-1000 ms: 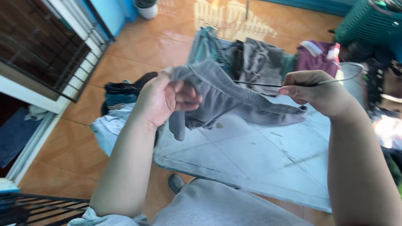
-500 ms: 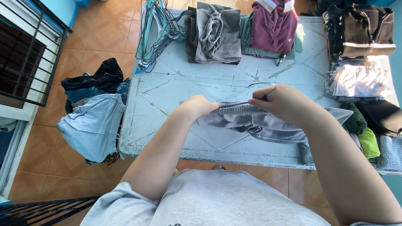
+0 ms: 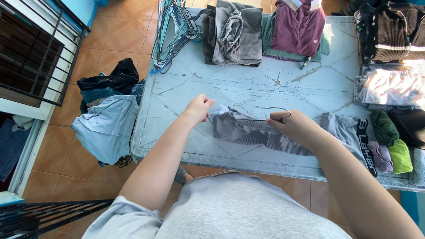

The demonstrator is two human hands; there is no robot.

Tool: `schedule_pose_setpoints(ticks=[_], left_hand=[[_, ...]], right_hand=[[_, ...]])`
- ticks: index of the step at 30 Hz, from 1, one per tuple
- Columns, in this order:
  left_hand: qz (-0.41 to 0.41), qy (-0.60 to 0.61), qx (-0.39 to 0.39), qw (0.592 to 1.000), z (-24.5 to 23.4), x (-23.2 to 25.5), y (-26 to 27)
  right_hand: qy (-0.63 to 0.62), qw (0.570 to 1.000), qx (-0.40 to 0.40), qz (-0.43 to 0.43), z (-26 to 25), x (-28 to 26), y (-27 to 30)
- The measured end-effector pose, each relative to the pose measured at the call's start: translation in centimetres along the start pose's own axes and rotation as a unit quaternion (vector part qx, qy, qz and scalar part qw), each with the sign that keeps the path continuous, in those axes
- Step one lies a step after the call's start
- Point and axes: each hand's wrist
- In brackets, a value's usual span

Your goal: The recorder is folding several items of clothing on a table including shorts, a shirt, and leopard-print items.

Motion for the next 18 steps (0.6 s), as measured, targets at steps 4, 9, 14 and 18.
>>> schedule_pose_setpoints(ticks=[4,9,14,18], left_hand=[[-0.015,-0.016,-0.051,0.998,0.4,5.3,6.3],[-0.134,-0.146,-0.167,0.966,4.4,0.6,2.5],[-0.045,-0.226,-0.238,0.943,6.2,-4.5,-1.2],[-0.064,-0.134,-0.099,0.984,3.8,-1.6,1.3]], right_hand=[[0.024,0.998,0.008,-0.062,0.8,-1.1,0.4],[0.106,0.992,0.008,-0.074,0.9,-2.9,0.6],[0.108,0.991,0.002,-0.082,1.7,-1.9,0.3],[0.041,0.997,0.001,-0.064,1.5,-0.4,0.6]])
Point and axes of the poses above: each hand's wrist, its own y-axis away from the middle knuckle, its own z-axis out of the palm, x = y × z, and after that the axes turned 1 degree about z, right-handed
